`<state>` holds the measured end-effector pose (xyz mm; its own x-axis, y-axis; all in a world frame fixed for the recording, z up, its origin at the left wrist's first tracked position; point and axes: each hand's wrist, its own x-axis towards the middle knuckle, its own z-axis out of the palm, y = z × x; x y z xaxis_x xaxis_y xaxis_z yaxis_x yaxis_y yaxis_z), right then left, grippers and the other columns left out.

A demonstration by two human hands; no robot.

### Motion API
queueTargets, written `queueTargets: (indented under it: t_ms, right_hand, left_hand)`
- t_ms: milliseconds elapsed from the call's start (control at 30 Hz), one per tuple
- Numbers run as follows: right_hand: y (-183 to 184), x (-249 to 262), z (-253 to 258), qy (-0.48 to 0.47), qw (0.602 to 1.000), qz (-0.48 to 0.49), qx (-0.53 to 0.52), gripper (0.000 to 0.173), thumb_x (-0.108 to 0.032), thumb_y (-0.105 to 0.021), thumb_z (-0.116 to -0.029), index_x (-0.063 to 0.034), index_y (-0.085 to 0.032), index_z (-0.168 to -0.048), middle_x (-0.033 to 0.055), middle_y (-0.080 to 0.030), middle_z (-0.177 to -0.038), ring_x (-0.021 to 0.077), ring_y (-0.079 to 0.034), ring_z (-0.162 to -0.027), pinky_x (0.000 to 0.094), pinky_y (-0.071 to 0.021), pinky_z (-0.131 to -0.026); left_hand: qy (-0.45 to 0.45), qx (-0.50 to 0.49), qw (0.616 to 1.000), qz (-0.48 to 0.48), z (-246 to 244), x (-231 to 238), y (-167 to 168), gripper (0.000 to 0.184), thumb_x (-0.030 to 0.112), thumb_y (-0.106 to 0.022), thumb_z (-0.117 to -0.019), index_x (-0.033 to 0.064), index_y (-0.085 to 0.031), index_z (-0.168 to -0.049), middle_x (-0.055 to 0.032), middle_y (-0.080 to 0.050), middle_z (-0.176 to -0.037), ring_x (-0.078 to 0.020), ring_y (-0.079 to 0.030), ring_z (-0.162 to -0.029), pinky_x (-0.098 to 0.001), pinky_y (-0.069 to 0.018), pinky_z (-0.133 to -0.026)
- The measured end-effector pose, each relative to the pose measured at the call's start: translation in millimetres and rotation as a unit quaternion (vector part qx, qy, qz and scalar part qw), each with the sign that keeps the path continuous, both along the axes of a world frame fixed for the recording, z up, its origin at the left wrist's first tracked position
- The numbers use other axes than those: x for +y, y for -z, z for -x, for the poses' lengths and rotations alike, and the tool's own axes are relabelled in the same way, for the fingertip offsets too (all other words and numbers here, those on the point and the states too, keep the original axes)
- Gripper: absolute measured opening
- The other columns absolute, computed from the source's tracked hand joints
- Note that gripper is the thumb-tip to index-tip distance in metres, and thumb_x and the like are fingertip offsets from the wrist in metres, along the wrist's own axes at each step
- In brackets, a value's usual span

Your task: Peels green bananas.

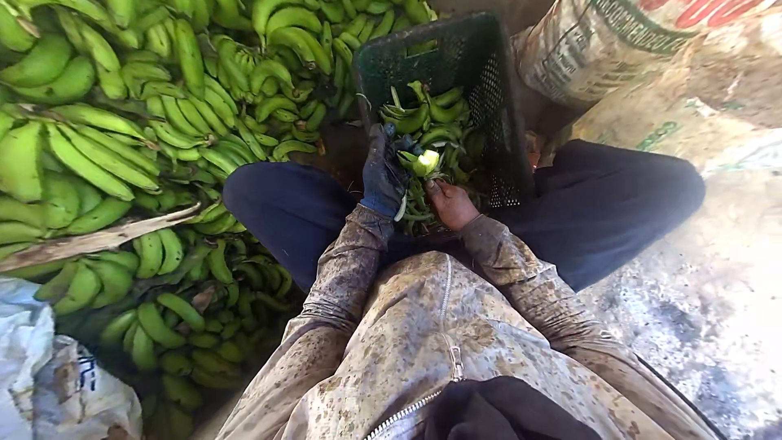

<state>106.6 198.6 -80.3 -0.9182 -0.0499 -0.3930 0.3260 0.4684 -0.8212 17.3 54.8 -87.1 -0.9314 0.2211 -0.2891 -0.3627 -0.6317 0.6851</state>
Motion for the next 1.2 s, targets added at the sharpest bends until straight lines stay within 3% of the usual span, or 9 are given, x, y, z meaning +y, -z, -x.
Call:
queueTargets:
  t_ms: [100,233,467,733,833,933,1067,1100,1200]
  right_hand:
    - [4,-9,-1,0.0,1.0,-0.014,0.001,0.052,-0.035,-0.034,-0.1139,0.0045,-0.067,-0.107,0.0194,-0.065,-0.087,0.0314,-0.064,-0.081,0.0525,-0.0514,-0.081]
    - [-4,-20,-8,-0.047,0.996,-0.077,-0.008,0.049,-0.037,-0.035,-0.1132,0.0038,-0.063,-0.117,0.0244,-0.068,-0.096,0.0396,-0.069,-0.094,0.0587,-0.0528,-0.086]
    - [-2,-28,-21,-0.061,0.988,-0.143,0.01,0.05,-0.043,-0.033,-0.1126,-0.0007,-0.06,-0.112,0.0202,-0.068,-0.092,0.0391,-0.07,-0.088,0.0599,-0.0547,-0.076]
    - [23,-24,-2,-0.081,0.98,-0.182,-0.023,0.051,-0.043,-0.03,-0.113,-0.0014,-0.058,-0.122,0.0234,-0.071,-0.102,0.0444,-0.071,-0.098,0.0632,-0.0549,-0.081]
    - [15,-16,-3,-0.069,0.977,-0.198,-0.025,0.051,-0.044,-0.033,-0.1123,-0.0016,-0.061,-0.119,0.0232,-0.071,-0.1,0.0439,-0.071,-0.097,0.064,-0.0543,-0.08]
    - [-2,-8,1,-0.054,0.966,-0.253,-0.027,0.052,-0.048,-0.041,-0.1098,-0.0024,-0.064,-0.123,0.0239,-0.07,-0.113,0.0447,-0.07,-0.104,0.0656,-0.0539,-0.084]
    - [-16,3,7,-0.037,0.943,-0.33,0.005,0.049,-0.047,-0.049,-0.107,-0.0037,-0.065,-0.123,0.0218,-0.069,-0.122,0.0419,-0.069,-0.109,0.0611,-0.0556,-0.085]
    - [-18,6,9,-0.035,0.939,-0.343,0.017,0.047,-0.045,-0.051,-0.1064,-0.0029,-0.065,-0.122,0.0222,-0.068,-0.121,0.0419,-0.069,-0.111,0.0604,-0.0557,-0.086]
    - [-24,25,17,-0.045,0.93,-0.362,0.04,0.044,-0.039,-0.058,-0.1044,-0.0007,-0.066,-0.126,0.0253,-0.067,-0.125,0.045,-0.064,-0.118,0.0619,-0.0512,-0.095]
  left_hand:
    - [-0.011,-0.028,0.999,-0.025,7,3,3,0.029,0.036,-0.035,-0.1111,0.0154,-0.051,-0.123,-0.0048,-0.061,-0.081,-0.0198,-0.064,-0.07,-0.0389,-0.0588,-0.07]
    - [-0.074,-0.037,0.995,0.049,10,2,5,0.059,0.054,-0.016,-0.1096,0.014,-0.059,-0.108,0.0015,-0.047,-0.057,-0.0152,-0.051,-0.048,-0.0365,-0.0538,-0.051]
    - [-0.133,0.011,0.98,0.15,19,-13,-10,0.065,0.049,-0.017,-0.1115,0.006,-0.066,-0.114,-0.0024,-0.048,-0.057,-0.0184,-0.049,-0.045,-0.0383,-0.0513,-0.044]
    - [-0.083,-0.116,0.985,0.101,-5,5,-11,0.071,0.059,-0.008,-0.1077,0.0112,-0.061,-0.106,0.0018,-0.045,-0.055,-0.0144,-0.048,-0.046,-0.0338,-0.052,-0.049]
    - [-0.052,-0.11,0.992,0.042,-2,4,-7,0.055,0.049,-0.018,-0.1113,0.0122,-0.058,-0.108,0.0015,-0.049,-0.058,-0.0149,-0.053,-0.048,-0.0351,-0.0561,-0.054]
    - [0.007,-0.082,0.995,-0.054,7,-2,14,0.034,0.039,-0.032,-0.1114,0.0146,-0.056,-0.109,0.001,-0.049,-0.064,-0.0153,-0.054,-0.055,-0.0378,-0.0569,-0.062]
    - [0.1,-0.032,0.994,-0.03,2,-2,24,0.03,0.03,-0.039,-0.1089,0.0106,-0.053,-0.127,-0.0098,-0.066,-0.103,-0.0244,-0.068,-0.096,-0.0475,-0.0572,-0.091]
    - [0.134,-0.041,0.99,0.016,-3,-3,19,0.034,0.029,-0.044,-0.1075,0.009,-0.053,-0.133,-0.0104,-0.066,-0.111,-0.0231,-0.067,-0.101,-0.0445,-0.0574,-0.091]
    - [0.226,-0.134,0.947,0.182,-19,9,-15,0.028,0.026,-0.062,-0.1008,0.0058,-0.064,-0.121,-0.0105,-0.072,-0.1,-0.0227,-0.071,-0.085,-0.0418,-0.0615,-0.073]
